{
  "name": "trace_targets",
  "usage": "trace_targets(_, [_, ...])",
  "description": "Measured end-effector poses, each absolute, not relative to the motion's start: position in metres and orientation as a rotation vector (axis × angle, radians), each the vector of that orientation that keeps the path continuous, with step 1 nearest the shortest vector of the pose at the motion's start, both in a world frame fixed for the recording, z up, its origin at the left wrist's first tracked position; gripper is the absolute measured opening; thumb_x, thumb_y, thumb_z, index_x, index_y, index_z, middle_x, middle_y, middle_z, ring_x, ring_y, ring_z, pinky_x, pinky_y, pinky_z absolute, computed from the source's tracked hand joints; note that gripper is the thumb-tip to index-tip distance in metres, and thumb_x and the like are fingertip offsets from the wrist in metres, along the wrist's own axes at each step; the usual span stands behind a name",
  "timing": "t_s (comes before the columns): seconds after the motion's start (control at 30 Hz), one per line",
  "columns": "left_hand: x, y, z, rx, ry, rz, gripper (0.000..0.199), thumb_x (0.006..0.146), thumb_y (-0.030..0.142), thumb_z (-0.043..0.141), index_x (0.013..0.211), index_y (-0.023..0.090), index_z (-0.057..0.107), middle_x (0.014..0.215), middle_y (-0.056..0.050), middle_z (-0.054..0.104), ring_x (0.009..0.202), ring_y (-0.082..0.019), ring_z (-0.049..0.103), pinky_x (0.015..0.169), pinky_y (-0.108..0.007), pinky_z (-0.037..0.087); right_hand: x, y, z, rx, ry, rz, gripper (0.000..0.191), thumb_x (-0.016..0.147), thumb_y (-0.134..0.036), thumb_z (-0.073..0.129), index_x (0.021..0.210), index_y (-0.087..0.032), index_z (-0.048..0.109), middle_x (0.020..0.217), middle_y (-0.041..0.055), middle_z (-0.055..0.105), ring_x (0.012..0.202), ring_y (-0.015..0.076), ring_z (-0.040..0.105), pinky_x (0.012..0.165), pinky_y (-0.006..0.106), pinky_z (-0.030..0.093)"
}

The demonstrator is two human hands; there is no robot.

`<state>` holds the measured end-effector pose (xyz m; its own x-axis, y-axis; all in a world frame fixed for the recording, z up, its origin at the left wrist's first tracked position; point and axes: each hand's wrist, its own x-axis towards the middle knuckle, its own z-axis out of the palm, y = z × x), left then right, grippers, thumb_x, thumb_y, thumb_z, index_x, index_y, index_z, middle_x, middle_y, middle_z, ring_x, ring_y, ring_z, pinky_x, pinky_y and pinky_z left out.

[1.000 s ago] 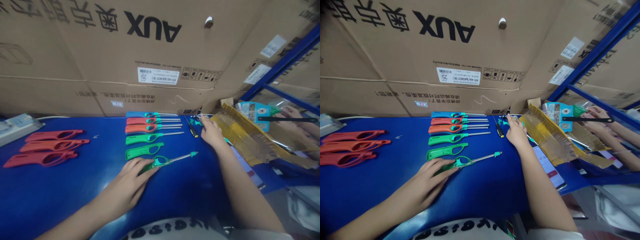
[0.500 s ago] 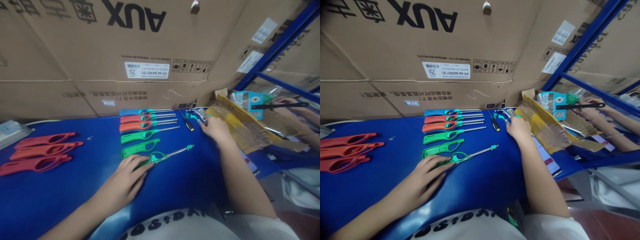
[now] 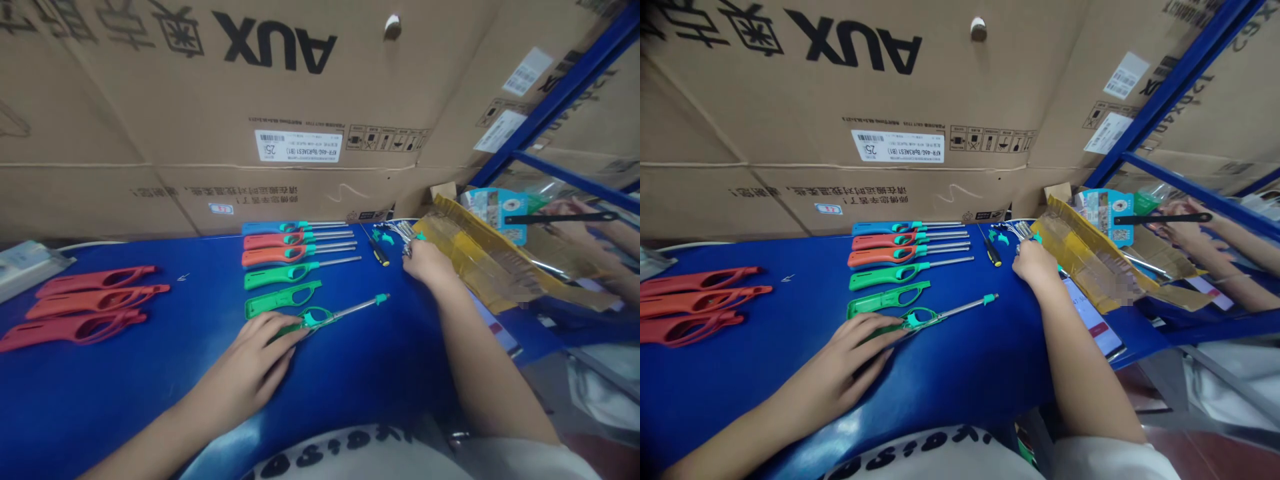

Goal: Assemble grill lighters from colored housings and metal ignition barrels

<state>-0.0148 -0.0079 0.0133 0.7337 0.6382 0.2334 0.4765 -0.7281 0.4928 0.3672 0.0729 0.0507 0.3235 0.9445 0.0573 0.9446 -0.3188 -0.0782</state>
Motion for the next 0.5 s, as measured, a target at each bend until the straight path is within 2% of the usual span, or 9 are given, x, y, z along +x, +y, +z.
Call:
trace_targets(0.1, [-0.012,-0.01,0.015,2.44,0.881,0.661,0.041,0.101,0.016,0.048,0.14,0.028,0.055,0.133,-0.007,0.061,0.124,-0.022,0.056,0.107,-0.039,0.05,0.344,0.067,0.058,-2.274,-1.785,0.104,0.02,0.09,-0.025,0.06,0.105,-0.015,0.068,0.09,0.0133,0.073,0.089,0.0267,0.073,0.078,0.037,0.058])
trace_targets(0.17, [-0.01,-0.011,0.016,2.364,0.907,0.741,0.04,0.102,0.019,0.05,0.14,0.028,0.054,0.13,-0.006,0.063,0.121,-0.02,0.059,0.104,-0.035,0.052,0.317,0.058,0.058,-2.067,-1.825,0.295,0.027,0.094,-0.037,0.058,0.112,-0.018,0.065,0.083,0.0047,0.072,0.076,0.0189,0.072,0.067,0.029,0.059])
trace_targets(0.23, [-0.009,-0.011,0.017,2.3,0.949,0.799,0.039,0.102,0.022,0.052,0.14,0.028,0.055,0.129,-0.006,0.064,0.119,-0.019,0.062,0.102,-0.033,0.054,0.287,0.046,0.052,-1.583,-1.666,0.803,0.03,0.089,-0.042,0.065,0.105,-0.017,0.065,0.086,0.0052,0.072,0.067,0.0172,0.07,0.052,0.027,0.058])
trace_targets(0.27, [-0.009,-0.011,0.017,2.269,0.973,0.817,0.038,0.101,0.024,0.054,0.139,0.027,0.055,0.129,-0.006,0.065,0.118,-0.02,0.064,0.101,-0.033,0.055,0.272,0.039,0.048,-1.4,-1.614,0.985,0.03,0.085,-0.043,0.07,0.1,-0.018,0.066,0.09,0.0053,0.072,0.067,0.0159,0.069,0.052,0.027,0.059])
trace_targets(0.33, [-0.008,-0.011,0.017,2.206,1.011,0.834,0.039,0.099,0.028,0.059,0.138,0.026,0.057,0.129,-0.007,0.068,0.115,-0.021,0.067,0.099,-0.034,0.057,0.245,0.025,0.04,-1.185,-1.581,1.172,0.024,0.083,-0.039,0.073,0.094,-0.019,0.069,0.085,0.0029,0.07,0.066,0.0131,0.067,0.055,0.025,0.061])
trace_targets(0.43, [-0.006,-0.012,0.018,2.11,1.022,0.835,0.042,0.094,0.033,0.068,0.135,0.026,0.06,0.127,-0.006,0.071,0.11,-0.022,0.071,0.095,-0.033,0.059,0.221,0.008,0.032,-1.01,-1.699,1.227,0.014,0.085,-0.031,0.073,0.093,-0.019,0.073,0.094,0.0039,0.069,0.075,0.0119,0.068,0.062,0.022,0.062])
trace_targets(0.5, [-0.005,-0.012,0.017,2.034,1.012,0.831,0.038,0.093,0.033,0.068,0.13,0.025,0.064,0.118,-0.005,0.075,0.1,-0.02,0.074,0.089,-0.031,0.061,0.215,0.002,0.03,-0.947,-1.761,1.237,0.013,0.085,-0.027,0.074,0.095,-0.019,0.074,0.097,0.004,0.069,0.08,0.0117,0.068,0.066,0.021,0.061])
